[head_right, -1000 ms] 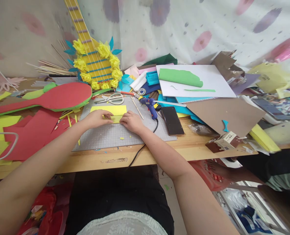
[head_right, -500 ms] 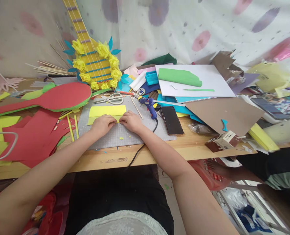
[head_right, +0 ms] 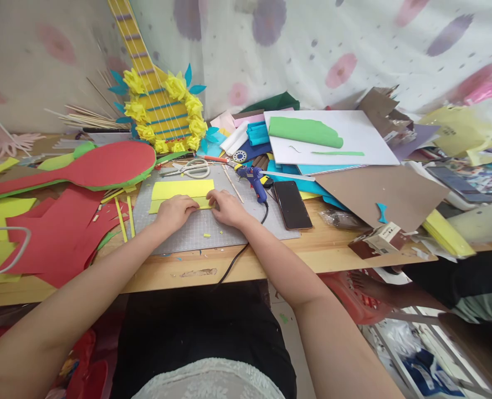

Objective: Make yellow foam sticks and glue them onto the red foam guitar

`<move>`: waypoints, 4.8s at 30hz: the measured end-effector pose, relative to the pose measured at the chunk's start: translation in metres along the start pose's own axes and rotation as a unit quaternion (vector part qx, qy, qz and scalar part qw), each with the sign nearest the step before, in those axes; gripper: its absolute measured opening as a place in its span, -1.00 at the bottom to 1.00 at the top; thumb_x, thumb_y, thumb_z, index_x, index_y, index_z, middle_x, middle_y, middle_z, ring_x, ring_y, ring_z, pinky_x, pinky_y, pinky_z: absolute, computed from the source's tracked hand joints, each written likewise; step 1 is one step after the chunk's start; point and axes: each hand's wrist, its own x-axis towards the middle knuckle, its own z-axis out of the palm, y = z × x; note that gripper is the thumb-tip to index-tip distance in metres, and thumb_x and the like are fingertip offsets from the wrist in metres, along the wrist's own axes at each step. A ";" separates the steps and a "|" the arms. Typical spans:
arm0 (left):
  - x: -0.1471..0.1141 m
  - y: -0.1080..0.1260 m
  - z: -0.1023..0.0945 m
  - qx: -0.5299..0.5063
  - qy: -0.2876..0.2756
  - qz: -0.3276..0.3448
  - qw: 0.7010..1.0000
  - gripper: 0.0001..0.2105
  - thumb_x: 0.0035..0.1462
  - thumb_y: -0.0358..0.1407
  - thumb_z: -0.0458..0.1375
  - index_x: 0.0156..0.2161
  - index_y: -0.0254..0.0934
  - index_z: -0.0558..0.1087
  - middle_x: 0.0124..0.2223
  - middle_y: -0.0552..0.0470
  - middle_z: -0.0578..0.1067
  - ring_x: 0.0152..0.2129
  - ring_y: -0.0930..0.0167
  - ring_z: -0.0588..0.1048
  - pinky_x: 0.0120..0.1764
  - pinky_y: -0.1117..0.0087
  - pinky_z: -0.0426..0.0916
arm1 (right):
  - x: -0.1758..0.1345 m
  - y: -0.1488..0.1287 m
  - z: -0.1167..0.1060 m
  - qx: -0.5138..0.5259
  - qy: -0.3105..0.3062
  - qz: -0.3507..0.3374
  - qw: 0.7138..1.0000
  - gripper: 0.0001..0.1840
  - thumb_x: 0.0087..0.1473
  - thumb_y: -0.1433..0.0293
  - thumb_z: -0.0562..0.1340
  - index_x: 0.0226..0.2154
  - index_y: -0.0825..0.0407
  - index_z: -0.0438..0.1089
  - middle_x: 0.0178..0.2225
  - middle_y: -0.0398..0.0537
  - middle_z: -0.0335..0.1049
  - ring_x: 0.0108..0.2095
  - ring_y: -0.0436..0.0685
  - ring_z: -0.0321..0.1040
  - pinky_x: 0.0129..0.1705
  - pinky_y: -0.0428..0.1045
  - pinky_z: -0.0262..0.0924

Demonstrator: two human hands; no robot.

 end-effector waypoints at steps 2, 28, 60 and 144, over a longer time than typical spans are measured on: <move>0.000 0.000 0.001 0.002 0.003 0.005 1.000 -0.76 0.12 -0.35 0.00 -0.31 -0.16 0.53 -0.23 0.01 0.52 -0.24 0.33 0.41 -0.29 0.34 0.27 | -0.004 0.003 -0.005 0.027 -0.001 0.004 1.000 -0.60 -0.17 0.61 0.08 -0.19 0.04 0.21 -0.27 -0.09 0.38 -0.28 0.05 0.23 -0.23 -0.05 0.12; -0.009 -0.004 0.013 0.006 0.071 0.025 0.997 -0.75 0.18 -0.29 -0.04 -0.25 -0.23 0.50 -0.27 -0.04 0.52 -0.29 0.32 0.40 -0.27 0.31 0.26 | 0.008 -0.006 0.000 -0.097 -0.002 0.066 0.993 -0.94 0.01 0.42 0.19 -0.38 0.01 0.26 -0.41 -0.07 0.36 -0.35 0.09 0.25 -0.34 -0.05 0.04; -0.017 -0.020 0.013 -0.036 0.083 0.099 0.991 -0.67 0.17 -0.21 -0.07 -0.15 -0.23 0.51 0.00 -0.11 0.37 0.10 0.24 0.17 0.11 0.13 0.11 | 0.000 -0.006 -0.005 -0.091 0.024 0.033 0.995 -0.69 -0.11 0.60 0.06 -0.28 0.02 0.30 -0.34 -0.09 0.46 -0.23 0.11 0.29 -0.25 -0.03 0.14; -0.017 -0.008 0.010 -0.030 0.076 0.050 0.995 -0.64 0.06 -0.36 -0.06 -0.07 -0.23 0.47 -0.12 0.04 0.52 -0.19 0.30 0.41 -0.14 0.27 0.31 | 0.014 -0.001 0.013 -0.158 0.000 -0.023 0.987 -0.80 0.13 0.41 0.06 -0.34 0.05 0.39 -0.34 0.00 0.34 -0.27 0.09 0.20 -0.26 -0.04 0.00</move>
